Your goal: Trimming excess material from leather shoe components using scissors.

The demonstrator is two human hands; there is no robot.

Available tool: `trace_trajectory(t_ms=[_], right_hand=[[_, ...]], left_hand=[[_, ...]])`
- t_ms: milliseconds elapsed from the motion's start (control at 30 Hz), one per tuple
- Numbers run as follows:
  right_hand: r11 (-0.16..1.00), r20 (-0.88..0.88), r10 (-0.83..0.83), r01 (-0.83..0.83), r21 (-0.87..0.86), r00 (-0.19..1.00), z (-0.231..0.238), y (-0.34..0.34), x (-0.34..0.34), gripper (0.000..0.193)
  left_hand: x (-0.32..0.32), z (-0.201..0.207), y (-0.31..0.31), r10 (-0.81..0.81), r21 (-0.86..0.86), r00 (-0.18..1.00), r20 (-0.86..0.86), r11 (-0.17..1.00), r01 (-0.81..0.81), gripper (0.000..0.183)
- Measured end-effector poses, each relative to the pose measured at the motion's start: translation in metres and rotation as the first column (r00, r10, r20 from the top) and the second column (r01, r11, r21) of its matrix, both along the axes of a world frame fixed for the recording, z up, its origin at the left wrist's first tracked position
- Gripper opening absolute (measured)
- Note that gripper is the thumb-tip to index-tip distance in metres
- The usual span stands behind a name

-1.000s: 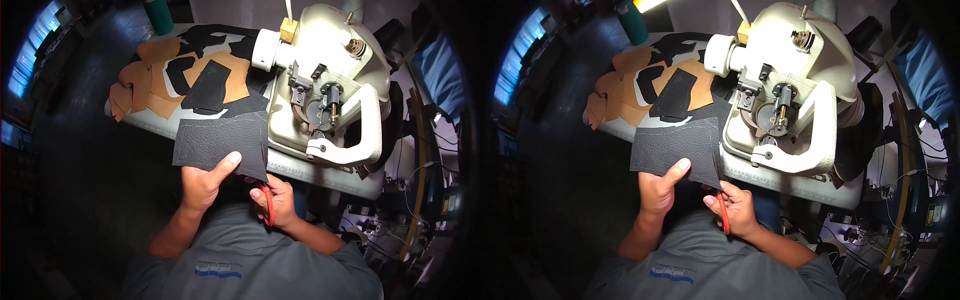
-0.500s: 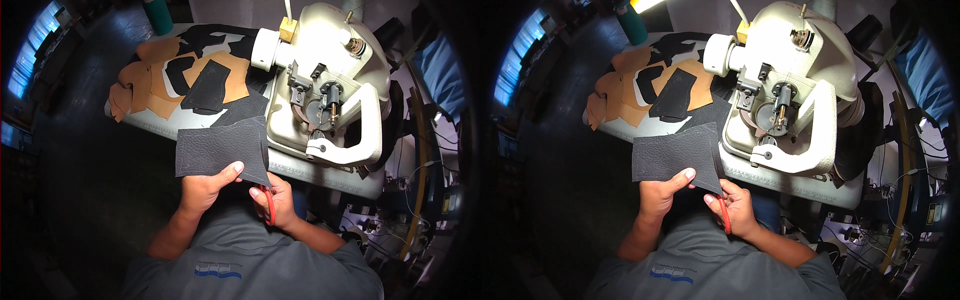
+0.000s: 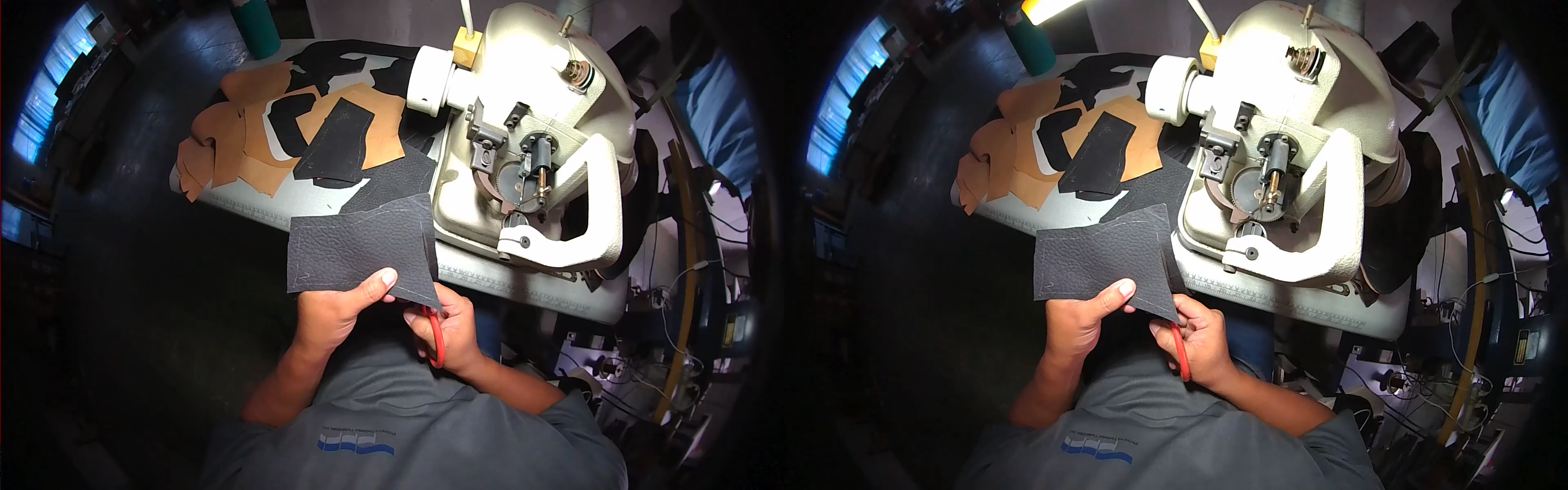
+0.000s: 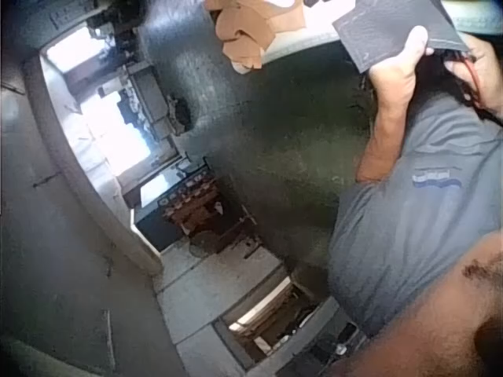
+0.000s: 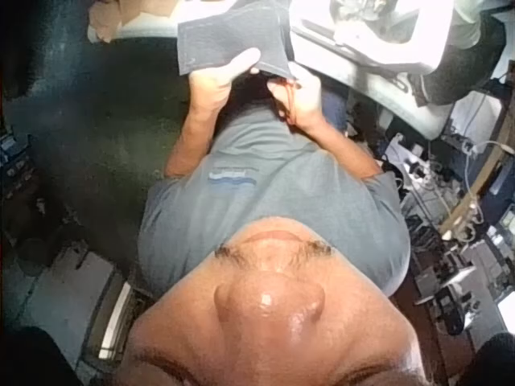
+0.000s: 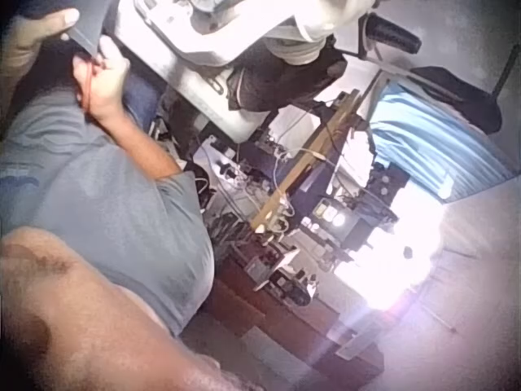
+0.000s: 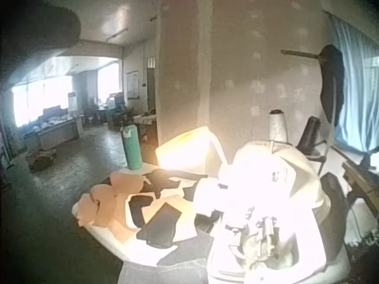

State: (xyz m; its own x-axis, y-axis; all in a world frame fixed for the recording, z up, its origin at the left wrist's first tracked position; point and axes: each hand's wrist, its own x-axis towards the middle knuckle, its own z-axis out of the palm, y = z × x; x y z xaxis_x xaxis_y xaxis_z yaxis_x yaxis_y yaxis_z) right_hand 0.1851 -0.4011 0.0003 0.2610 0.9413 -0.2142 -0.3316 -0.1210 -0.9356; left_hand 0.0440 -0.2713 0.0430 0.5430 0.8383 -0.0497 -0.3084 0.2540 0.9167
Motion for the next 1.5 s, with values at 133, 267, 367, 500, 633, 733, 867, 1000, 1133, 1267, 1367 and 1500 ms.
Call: trace_trajectory(t_ms=[133, 267, 367, 500, 633, 733, 867, 1000, 1133, 1267, 1367, 1500], right_hand=[[0.995, -0.053, -0.020, 0.025, 0.100, 0.998, -0.005, 0.004, 0.001, 0.025], [0.994, -0.022, -0.038, 0.040, 0.099, 0.999, 0.002, 0.008, -0.001, 0.018], [0.999, -0.020, -0.008, 0.009, 0.046, 1.000, -0.004, 0.003, 0.001, 0.024], [0.998, 0.005, 0.009, -0.009, 0.056, 1.000, -0.004, 0.003, 0.001, 0.025], [0.998, 0.005, 0.013, -0.013, 0.068, 1.000, -0.004, 0.002, 0.001, 0.026], [0.999, -0.002, 0.011, -0.011, 0.048, 1.000, -0.004, 0.003, 0.000, 0.028], [0.998, -0.058, -0.001, 0.005, 0.068, 0.998, -0.008, 0.005, 0.001, 0.029], [0.996, -0.049, 0.004, 0.001, 0.088, 0.999, -0.009, 0.005, 0.001, 0.029], [0.995, -0.011, 0.024, -0.023, 0.100, 1.000, -0.013, 0.004, 0.004, 0.030], [0.998, -0.018, 0.006, -0.005, 0.061, 1.000, -0.006, 0.006, 0.003, 0.030], [0.997, -0.056, 0.000, 0.004, 0.076, 0.998, -0.009, 0.006, 0.003, 0.030], [0.997, -0.105, 0.017, -0.008, 0.081, 0.994, -0.023, 0.004, 0.009, 0.031]], left_hand=[[-0.003, -0.003, -0.003, -0.006, -0.005, 1.000, -0.024, 1.000, 0.006, 0.029], [-0.002, -0.002, -0.006, 0.013, -0.031, 0.998, -0.064, 0.999, -0.015, 0.034], [-0.001, -0.003, -0.007, 0.000, -0.022, 0.999, -0.052, 1.000, -0.001, 0.034], [-0.001, -0.004, -0.007, -0.004, -0.016, 0.999, -0.048, 1.000, 0.004, 0.034], [-0.003, -0.006, -0.007, -0.008, -0.026, 1.000, -0.029, 1.000, 0.007, 0.032], [-0.006, -0.007, -0.007, -0.016, -0.037, 1.000, -0.025, 0.999, 0.015, 0.030], [-0.007, -0.008, -0.013, -0.022, -0.064, 0.999, -0.035, 0.998, 0.019, 0.032], [-0.005, -0.010, -0.014, -0.030, -0.079, 0.999, -0.034, 0.996, 0.027, 0.032], [-0.003, -0.010, -0.016, -0.008, -0.105, 0.999, -0.032, 0.994, 0.004, 0.031], [-0.004, -0.011, -0.015, -0.007, -0.098, 1.000, -0.028, 0.995, 0.005, 0.030], [-0.005, -0.009, -0.015, 0.000, -0.105, 0.999, -0.045, 0.995, -0.005, 0.030], [-0.005, -0.010, -0.016, 0.004, -0.116, 0.999, -0.041, 0.993, -0.008, 0.031]])
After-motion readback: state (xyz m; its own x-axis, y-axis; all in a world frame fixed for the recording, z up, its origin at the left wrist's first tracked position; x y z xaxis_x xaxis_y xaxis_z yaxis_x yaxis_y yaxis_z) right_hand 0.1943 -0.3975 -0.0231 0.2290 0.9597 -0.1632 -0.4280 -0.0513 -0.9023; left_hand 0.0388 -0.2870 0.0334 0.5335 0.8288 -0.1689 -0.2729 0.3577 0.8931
